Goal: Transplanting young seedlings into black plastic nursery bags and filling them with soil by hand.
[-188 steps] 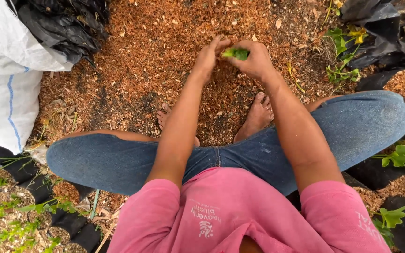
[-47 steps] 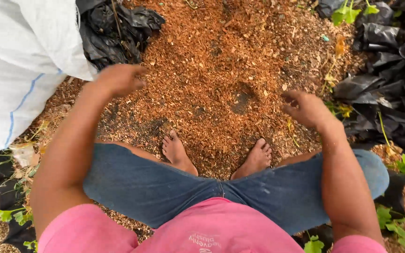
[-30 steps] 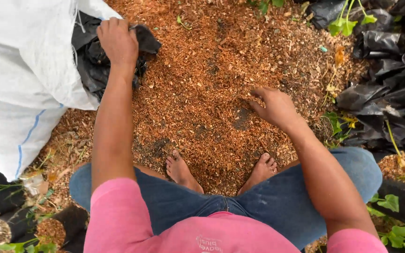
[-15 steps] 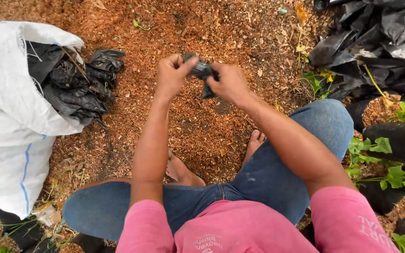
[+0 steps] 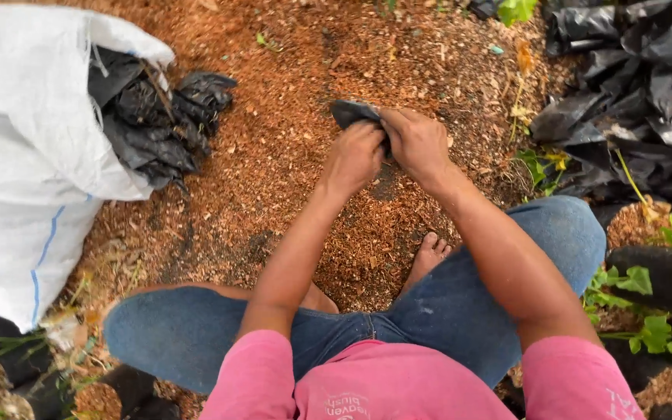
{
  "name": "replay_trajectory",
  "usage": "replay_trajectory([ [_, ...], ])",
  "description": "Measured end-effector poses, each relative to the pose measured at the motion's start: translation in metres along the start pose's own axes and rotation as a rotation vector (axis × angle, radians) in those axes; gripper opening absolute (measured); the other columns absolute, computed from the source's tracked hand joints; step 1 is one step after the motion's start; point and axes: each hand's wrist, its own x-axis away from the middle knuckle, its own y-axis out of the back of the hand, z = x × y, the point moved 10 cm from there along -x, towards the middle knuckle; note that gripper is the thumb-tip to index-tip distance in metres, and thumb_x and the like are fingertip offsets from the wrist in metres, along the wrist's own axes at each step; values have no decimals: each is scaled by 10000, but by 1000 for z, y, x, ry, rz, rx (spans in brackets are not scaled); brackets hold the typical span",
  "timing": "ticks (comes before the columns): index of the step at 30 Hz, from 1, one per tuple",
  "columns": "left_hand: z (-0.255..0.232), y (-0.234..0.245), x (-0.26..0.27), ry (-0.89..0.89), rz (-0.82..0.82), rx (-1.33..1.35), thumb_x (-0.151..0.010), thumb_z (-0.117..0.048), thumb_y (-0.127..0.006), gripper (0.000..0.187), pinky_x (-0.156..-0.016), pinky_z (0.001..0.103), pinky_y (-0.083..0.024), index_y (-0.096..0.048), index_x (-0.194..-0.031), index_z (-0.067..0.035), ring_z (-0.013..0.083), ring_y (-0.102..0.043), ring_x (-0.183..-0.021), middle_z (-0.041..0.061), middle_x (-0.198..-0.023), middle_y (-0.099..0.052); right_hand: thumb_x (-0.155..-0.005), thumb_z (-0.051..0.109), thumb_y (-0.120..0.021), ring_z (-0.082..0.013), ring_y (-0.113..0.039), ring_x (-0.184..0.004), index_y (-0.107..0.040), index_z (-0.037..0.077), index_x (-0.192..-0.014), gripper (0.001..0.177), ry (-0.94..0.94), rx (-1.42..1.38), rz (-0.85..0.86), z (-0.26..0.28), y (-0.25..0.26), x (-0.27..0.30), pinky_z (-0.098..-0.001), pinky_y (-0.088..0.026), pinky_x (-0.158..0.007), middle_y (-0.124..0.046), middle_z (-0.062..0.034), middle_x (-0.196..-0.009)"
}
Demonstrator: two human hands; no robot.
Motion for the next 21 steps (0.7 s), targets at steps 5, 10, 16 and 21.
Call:
replay_trajectory([
  [5,37,-11,22,856,122,876,-910,-265,-499,242,-758,459,-533,-621,-928,-58,310,-652,-873,167,-915,-663,-942,227,-573,-261,-674,-730,-666,206,-993,109,142,79,1,14,-34,20,-383,-540,-615,-614,-19,-751],
  [10,68,-26,13,543,474,493,-830,-222,-689,303,-906,476,-518,-659,-1083,-58,389,-660,-1023,205,-1014,-700,-923,222,-639,-256,-686,-640,-672,173,-901,63,10,262,75,-49,-72,-1,-380,-541,-553,-639,-33,-678],
  [16,245,44,-6,699,289,481,-921,-212,-638,312,-894,477,-496,-626,-1200,-75,352,-652,-1017,184,-1066,-673,-993,188,-526,-491,-607,-798,-614,43,-953,175,-513,-60,-47,-175,-113,-55,-594,-427,-649,-617,-262,-793],
  [21,432,114,-21,1032,195,27,-943,-590,-383,628,-1014,536,-346,-396,-1412,-172,355,-433,-1267,150,-1402,-455,-953,15,-478,-342,-470,-899,-471,-32,-974,52,-248,-2,-31,-207,-191,-133,-448,-409,-783,-473,-188,-1023],
])
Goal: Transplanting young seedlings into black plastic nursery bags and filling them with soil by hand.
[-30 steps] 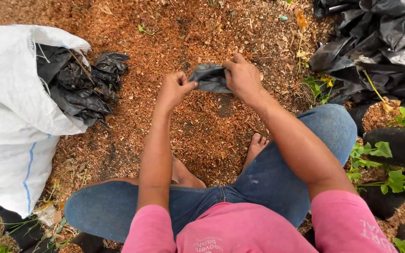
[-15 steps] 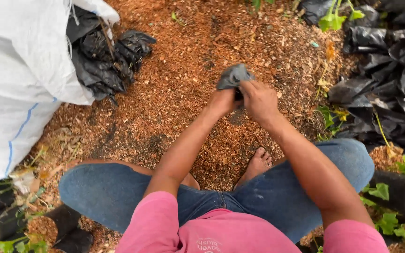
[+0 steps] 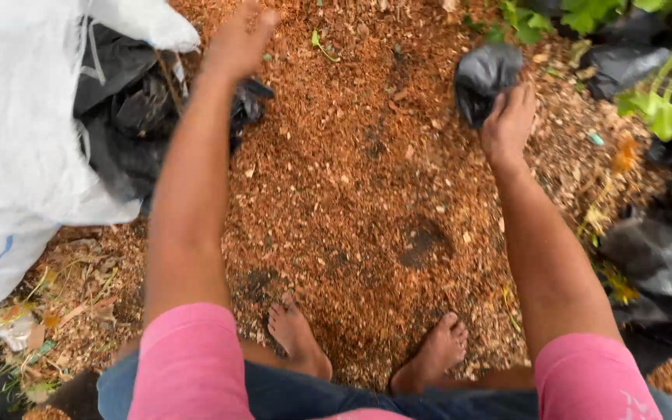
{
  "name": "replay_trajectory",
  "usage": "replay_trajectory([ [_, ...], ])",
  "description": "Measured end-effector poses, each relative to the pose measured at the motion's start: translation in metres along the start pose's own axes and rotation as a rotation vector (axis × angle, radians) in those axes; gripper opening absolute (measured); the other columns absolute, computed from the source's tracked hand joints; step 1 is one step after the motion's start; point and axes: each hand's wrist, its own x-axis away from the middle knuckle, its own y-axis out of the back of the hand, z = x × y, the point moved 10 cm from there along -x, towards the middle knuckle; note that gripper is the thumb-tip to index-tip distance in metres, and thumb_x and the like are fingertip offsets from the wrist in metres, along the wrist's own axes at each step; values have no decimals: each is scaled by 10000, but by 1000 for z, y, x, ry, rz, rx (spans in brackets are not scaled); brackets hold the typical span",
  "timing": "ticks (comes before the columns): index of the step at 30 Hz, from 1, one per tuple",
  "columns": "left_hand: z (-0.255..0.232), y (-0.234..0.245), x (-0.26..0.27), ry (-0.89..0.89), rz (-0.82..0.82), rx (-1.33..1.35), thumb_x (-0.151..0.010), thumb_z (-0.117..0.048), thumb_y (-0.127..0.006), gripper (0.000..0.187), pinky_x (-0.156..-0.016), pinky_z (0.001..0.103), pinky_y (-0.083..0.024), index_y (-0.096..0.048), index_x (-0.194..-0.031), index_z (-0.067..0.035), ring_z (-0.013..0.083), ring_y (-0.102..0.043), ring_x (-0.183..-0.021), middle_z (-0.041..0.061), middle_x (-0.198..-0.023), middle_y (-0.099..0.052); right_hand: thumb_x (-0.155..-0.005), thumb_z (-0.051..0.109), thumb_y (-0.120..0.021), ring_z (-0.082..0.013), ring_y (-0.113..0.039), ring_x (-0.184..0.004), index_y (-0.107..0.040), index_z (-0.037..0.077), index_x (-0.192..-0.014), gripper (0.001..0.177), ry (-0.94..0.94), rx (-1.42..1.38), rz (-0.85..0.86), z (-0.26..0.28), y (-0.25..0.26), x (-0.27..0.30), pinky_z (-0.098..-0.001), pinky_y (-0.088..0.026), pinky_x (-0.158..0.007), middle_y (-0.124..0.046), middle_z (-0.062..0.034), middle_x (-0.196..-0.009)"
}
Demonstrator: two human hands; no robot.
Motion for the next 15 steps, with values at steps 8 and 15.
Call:
replay_trajectory([
  [8,112,-92,-157,-183,287,113,-989,-276,-348,476,-1083,413,-292,-393,-1366,10,372,-420,-1268,229,-1319,-477,-963,220,-557,-468,-385,-1237,-519,-65,-1125,330,-52,329,49,-72,-102,13,-556,-235,-1019,-427,-327,-1317],
  [15,93,-169,-126,-120,714,-367,-716,-603,-559,381,-783,333,-529,-692,-950,-333,154,-654,-990,-96,-981,-688,-850,190,-547,-430,-357,-1300,-505,-25,-880,221,-51,378,90,-73,-101,6,-528,-242,-1047,-462,-276,-1288],
])
